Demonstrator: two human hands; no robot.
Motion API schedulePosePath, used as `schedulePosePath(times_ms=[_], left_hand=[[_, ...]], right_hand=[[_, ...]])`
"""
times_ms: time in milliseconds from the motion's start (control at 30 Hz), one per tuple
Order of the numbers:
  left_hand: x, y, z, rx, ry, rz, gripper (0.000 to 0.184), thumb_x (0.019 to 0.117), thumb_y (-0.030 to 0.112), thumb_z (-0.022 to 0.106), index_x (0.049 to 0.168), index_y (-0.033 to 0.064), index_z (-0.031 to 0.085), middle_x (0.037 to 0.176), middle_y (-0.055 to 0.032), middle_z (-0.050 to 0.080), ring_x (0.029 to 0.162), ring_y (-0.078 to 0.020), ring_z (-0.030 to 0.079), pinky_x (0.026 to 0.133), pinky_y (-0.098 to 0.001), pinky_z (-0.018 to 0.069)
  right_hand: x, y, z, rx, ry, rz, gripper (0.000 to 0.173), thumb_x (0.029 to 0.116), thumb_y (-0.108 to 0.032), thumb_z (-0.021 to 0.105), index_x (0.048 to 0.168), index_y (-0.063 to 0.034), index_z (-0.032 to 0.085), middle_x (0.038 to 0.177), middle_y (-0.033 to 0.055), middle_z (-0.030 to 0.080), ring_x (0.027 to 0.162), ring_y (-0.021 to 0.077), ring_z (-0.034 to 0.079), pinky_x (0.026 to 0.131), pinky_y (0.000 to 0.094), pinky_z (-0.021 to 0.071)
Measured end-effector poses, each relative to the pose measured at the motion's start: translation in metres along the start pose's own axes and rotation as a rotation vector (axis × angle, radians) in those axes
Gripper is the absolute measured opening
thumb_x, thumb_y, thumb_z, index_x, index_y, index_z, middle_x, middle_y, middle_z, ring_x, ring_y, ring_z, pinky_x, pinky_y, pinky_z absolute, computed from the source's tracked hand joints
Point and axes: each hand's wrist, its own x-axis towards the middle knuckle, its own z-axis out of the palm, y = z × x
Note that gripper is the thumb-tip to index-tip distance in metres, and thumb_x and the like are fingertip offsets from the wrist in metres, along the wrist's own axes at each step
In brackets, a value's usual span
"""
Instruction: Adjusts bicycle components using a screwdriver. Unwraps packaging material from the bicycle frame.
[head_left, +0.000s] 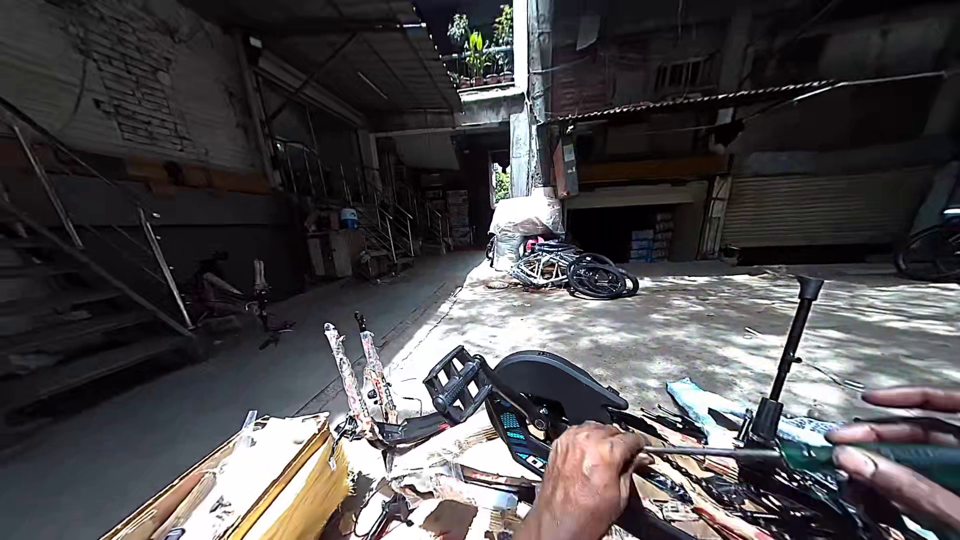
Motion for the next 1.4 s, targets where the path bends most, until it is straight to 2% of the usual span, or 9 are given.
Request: schedulePosePath(times_ms=[100, 233, 367, 567, 633, 800, 1033, 1233, 1400], left_hand=[[0.036, -0.018, -0.050, 0.006, -0.079, -0.186, 0.030, 0.1050, 0.031, 0.053, 0.115, 0.0133, 0.075, 0.101, -0.0082, 0.076, 0.099, -0.0242, 0.072, 0.091, -0.0484, 0.0563], [0.074, -0.056, -0.075, -0.014, -0.077, -0.451, 0.028, 0.1043, 0.033, 0.056, 0.118, 0.0189, 0.075, 0.109, -0.0033, 0.075, 0.106, -0.0187, 0.070, 0.100, -0.0455, 0.0523], [0.082, -0.077, -0.070, -0.039, 0.019, -0.538, 0.028, 0.1037, 0.032, 0.056, 0.116, 0.0169, 0.076, 0.109, -0.0029, 0.075, 0.107, -0.0165, 0.069, 0.101, -0.0418, 0.0516], [0.087, -0.093, -0.064, -0.173, 0.038, -0.577, 0.023, 0.1010, 0.031, 0.063, 0.111, 0.0187, 0.078, 0.103, 0.0048, 0.077, 0.102, -0.0083, 0.070, 0.100, -0.0376, 0.0519], [0.088, -0.093, -0.062, -0.203, 0.032, -0.592, 0.022, 0.1005, 0.032, 0.064, 0.112, 0.0189, 0.078, 0.102, 0.0059, 0.077, 0.100, -0.0064, 0.070, 0.099, -0.0358, 0.0522], [0.085, -0.099, -0.060, -0.349, 0.085, -0.593, 0.020, 0.1018, 0.026, 0.063, 0.111, 0.0154, 0.077, 0.096, 0.0064, 0.078, 0.091, -0.0034, 0.072, 0.093, -0.0304, 0.0567], [0.079, -0.104, -0.057, -0.526, 0.202, -0.591, 0.019, 0.1034, 0.021, 0.062, 0.109, 0.0126, 0.078, 0.093, 0.0014, 0.079, 0.084, -0.0091, 0.074, 0.084, -0.0332, 0.0606], [0.079, -0.107, -0.055, -0.515, 0.203, -0.583, 0.018, 0.1032, 0.022, 0.063, 0.107, 0.0137, 0.079, 0.092, 0.0011, 0.079, 0.082, -0.0107, 0.075, 0.080, -0.0350, 0.0610], [0.074, -0.107, -0.056, -0.565, 0.229, -0.578, 0.017, 0.1027, 0.020, 0.064, 0.105, 0.0114, 0.079, 0.093, -0.0007, 0.079, 0.084, -0.0128, 0.075, 0.083, -0.0358, 0.0619]], right_hand=[[0.093, -0.008, 0.046, 0.255, 0.143, -0.169, 0.055, 0.0895, -0.008, 0.070, 0.137, -0.0186, 0.045, 0.096, 0.0051, 0.074, 0.067, 0.0185, 0.072, 0.058, 0.0314, 0.0631], [0.184, -0.029, 0.096, 0.158, -0.006, -0.317, 0.049, 0.0998, -0.015, 0.066, 0.143, -0.0177, 0.044, 0.099, 0.0083, 0.073, 0.069, 0.0218, 0.070, 0.058, 0.0366, 0.0595], [0.228, -0.032, 0.137, -0.021, -0.014, -0.411, 0.042, 0.1015, -0.024, 0.065, 0.140, -0.0183, 0.049, 0.091, 0.0059, 0.071, 0.068, 0.0191, 0.068, 0.061, 0.0406, 0.0589], [0.255, -0.028, 0.155, -0.149, -0.022, -0.409, 0.038, 0.1019, -0.033, 0.064, 0.137, -0.0211, 0.057, 0.090, 0.0063, 0.070, 0.071, 0.0201, 0.067, 0.066, 0.0455, 0.0568], [0.261, -0.025, 0.157, -0.173, -0.034, -0.393, 0.037, 0.1044, -0.033, 0.060, 0.139, -0.0220, 0.057, 0.096, 0.0067, 0.072, 0.077, 0.0207, 0.070, 0.072, 0.0474, 0.0571], [0.269, -0.021, 0.159, -0.057, -0.098, -0.336, 0.035, 0.1086, -0.029, 0.051, 0.143, -0.0228, 0.054, 0.099, 0.0045, 0.073, 0.074, 0.0182, 0.069, 0.062, 0.0393, 0.0574], [0.272, -0.028, 0.167, 0.056, -0.152, -0.331, 0.034, 0.1074, -0.020, 0.052, 0.141, -0.0171, 0.051, 0.103, 0.0076, 0.072, 0.079, 0.0192, 0.072, 0.065, 0.0373, 0.0611], [0.273, -0.032, 0.173, 0.071, -0.213, -0.317, 0.036, 0.1086, -0.018, 0.049, 0.145, -0.0164, 0.050, 0.103, 0.0069, 0.072, 0.078, 0.0162, 0.070, 0.063, 0.0326, 0.0582], [0.272, -0.031, 0.173, 0.101, -0.237, -0.334, 0.038, 0.1092, -0.018, 0.047, 0.147, -0.0199, 0.048, 0.106, 0.0061, 0.074, 0.081, 0.0174, 0.072, 0.066, 0.0342, 0.0599]])
